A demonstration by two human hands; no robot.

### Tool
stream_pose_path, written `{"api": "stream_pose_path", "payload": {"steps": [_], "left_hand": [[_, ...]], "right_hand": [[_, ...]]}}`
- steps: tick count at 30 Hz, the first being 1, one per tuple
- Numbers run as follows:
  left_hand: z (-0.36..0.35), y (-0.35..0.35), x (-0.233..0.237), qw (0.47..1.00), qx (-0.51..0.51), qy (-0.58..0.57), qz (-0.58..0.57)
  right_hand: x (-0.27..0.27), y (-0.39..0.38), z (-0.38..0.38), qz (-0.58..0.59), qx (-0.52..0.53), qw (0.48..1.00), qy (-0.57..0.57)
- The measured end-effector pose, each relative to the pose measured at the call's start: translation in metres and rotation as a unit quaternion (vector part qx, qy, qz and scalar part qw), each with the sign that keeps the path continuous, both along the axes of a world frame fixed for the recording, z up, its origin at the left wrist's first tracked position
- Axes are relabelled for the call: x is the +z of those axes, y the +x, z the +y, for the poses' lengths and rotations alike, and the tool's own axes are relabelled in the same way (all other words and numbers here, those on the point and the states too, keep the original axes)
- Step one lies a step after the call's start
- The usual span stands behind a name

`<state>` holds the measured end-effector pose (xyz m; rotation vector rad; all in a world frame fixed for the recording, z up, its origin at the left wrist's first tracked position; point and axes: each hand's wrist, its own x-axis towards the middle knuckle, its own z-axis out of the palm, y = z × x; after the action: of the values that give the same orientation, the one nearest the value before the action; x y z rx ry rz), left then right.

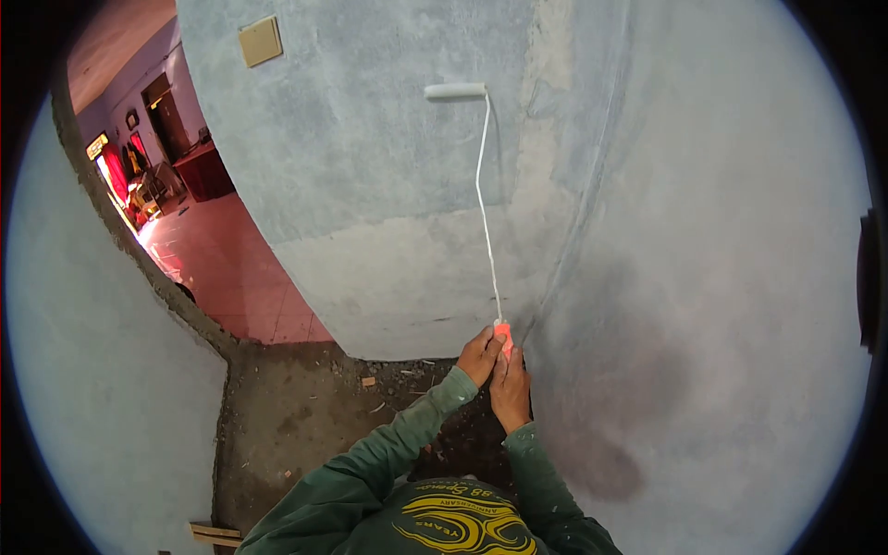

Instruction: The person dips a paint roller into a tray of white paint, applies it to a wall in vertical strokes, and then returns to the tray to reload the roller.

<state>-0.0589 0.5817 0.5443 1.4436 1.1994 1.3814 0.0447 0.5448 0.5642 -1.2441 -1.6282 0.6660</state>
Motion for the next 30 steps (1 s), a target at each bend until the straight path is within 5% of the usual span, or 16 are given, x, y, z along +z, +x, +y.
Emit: {"api": "stream_pose_path", "payload": {"steps": [12, 20, 25, 30], "left_hand": [[-0.038, 0.014, -0.100, 0.991, -0.015, -0.126, 0.036], [-0.064, 0.021, -0.148, 0.991, -0.046, -0.102, 0.071], [-0.050, 0.020, -0.065, 0.997, -0.011, -0.047, 0.059], [0.009, 0.009, 0.087, 0.997, 0.031, 0.069, 0.032]], "right_hand": [[-0.091, 0.018, -0.035, -0.017, 0.004, 0.998, -0.067], [-0.125, 0.037, -0.066, -0.040, -0.009, 0.991, -0.124], [-0.054, 0.029, -0.053, 0.004, -0.003, 0.998, -0.056], [0.068, 0.006, 0.012, 0.035, 0.000, 0.996, 0.084]]}}
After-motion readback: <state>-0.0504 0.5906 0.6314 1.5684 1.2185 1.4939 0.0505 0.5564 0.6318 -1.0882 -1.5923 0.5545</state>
